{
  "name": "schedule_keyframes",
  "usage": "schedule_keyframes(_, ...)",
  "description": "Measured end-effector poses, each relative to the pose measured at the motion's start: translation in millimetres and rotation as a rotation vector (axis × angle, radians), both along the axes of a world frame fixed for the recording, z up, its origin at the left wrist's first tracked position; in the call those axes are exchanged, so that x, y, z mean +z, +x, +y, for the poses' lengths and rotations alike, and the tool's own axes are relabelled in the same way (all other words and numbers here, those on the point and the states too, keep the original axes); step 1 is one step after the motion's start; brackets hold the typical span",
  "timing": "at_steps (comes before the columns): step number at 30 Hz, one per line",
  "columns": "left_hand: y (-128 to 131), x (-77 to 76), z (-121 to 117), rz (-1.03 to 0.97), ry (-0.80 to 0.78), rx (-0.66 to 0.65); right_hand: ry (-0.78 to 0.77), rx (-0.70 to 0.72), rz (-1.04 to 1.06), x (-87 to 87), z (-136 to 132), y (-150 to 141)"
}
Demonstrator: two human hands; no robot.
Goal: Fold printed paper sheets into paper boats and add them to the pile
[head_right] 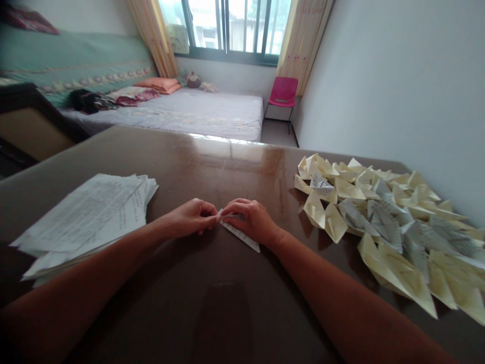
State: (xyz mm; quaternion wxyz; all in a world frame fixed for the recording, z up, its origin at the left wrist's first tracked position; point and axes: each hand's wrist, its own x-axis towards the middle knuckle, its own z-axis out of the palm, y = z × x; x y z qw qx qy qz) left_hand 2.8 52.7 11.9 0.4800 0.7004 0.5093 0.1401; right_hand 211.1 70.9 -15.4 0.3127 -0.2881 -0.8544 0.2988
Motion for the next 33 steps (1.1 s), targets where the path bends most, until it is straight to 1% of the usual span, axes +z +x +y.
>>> schedule_keyframes(4,0.8,0.3,0.5,-0.061,-0.020,0.047,0.023,-0.046,-0.057,0.1,0.0,0.2)
schedule_keyframes(7,1.1,-1.0,0.8,-0.096,-0.021,0.089,0.040,-0.048,-0.082,1.1,-0.2,0.3)
schedule_keyframes(11,1.5,-1.2,0.0,-0.122,-0.016,0.108,0.056,-0.048,-0.106,3.5,-0.1,1.1)
schedule_keyframes(14,1.4,-1.0,-0.2,-0.105,0.002,0.105,0.094,-0.028,-0.160,4.9,0.2,1.5)
schedule_keyframes(17,1.2,-1.0,0.2,-0.072,0.102,0.098,0.140,-0.013,-0.226,4.7,0.3,1.2)
schedule_keyframes(19,1.9,-0.5,0.1,-0.093,0.160,0.088,0.160,-0.018,-0.260,3.8,0.1,0.9)
schedule_keyframes(22,4.4,1.0,-1.1,-0.108,0.165,0.068,0.177,-0.015,-0.283,2.2,0.1,0.8)
schedule_keyframes(28,4.2,3.5,-0.8,0.005,0.203,0.044,0.133,0.043,-0.233,3.8,3.8,3.2)
schedule_keyframes(33,2.9,-0.7,0.2,0.015,0.208,0.051,0.130,0.048,-0.220,7.2,6.2,5.7)
